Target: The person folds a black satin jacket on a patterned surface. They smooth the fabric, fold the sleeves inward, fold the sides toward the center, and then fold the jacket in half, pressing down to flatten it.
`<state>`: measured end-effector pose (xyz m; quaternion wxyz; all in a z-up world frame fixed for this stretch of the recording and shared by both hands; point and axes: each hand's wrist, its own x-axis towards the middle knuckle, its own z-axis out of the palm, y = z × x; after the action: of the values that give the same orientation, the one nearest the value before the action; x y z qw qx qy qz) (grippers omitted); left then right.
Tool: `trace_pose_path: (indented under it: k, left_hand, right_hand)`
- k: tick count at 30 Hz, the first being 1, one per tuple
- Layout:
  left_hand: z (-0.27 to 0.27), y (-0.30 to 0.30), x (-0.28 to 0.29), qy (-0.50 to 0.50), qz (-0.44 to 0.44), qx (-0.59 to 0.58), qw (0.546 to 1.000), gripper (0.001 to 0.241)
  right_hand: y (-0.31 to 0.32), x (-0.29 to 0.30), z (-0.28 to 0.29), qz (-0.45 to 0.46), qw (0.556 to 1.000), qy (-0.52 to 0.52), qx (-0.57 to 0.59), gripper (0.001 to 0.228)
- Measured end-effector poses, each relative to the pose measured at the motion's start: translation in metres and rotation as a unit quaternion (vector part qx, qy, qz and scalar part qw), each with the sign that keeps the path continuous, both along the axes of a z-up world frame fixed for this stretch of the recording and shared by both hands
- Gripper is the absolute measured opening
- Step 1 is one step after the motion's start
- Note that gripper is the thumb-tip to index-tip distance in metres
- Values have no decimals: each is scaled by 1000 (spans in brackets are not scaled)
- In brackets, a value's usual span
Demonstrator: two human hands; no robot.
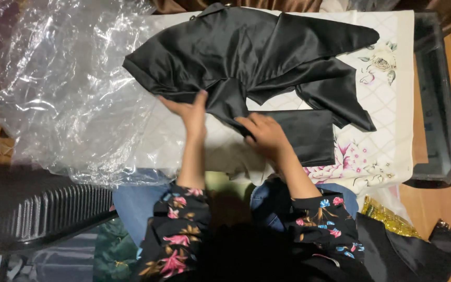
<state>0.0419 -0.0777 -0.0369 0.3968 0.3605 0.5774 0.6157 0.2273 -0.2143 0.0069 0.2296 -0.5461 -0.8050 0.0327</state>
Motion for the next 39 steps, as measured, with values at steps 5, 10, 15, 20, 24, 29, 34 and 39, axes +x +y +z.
trace_pose_path:
  k: [5,10,15,20,24,29,34,39]
  left_hand:
    - [-37,-41,22,-230,-55,-150,960,121]
    - [6,-47,15,-254,-129,-164,945,77]
    - [-10,-45,7,-127,-42,-66,989,51]
    - [-44,-62,20,-53,-78,-91,991,48]
    - [-45,-67,30,-64,-175,-147,971,49]
    - [4,-84,26,-95,-287,-222,927,80]
    - [-20,-80,34,-144,-321,-215,911,85]
    - [40,-87,28,-261,-347,-172,884,101]
  right_hand:
    - [-22,-41,12,-11,996,7,85,58]
    - [-27,-12,30,-38,991,-26,-126,94]
    - [-35,32,43,-137,958,60,-246,62]
    - [-15,45,12,-218,948,2,-230,64]
    - [-11,35,15,-219,954,-54,-198,79]
    - [-6,56,-31,-247,953,-126,-125,44]
    - [-19,43,32,-306,930,-15,204,14]
    - [-37,63,72,-130,878,115,446,12]
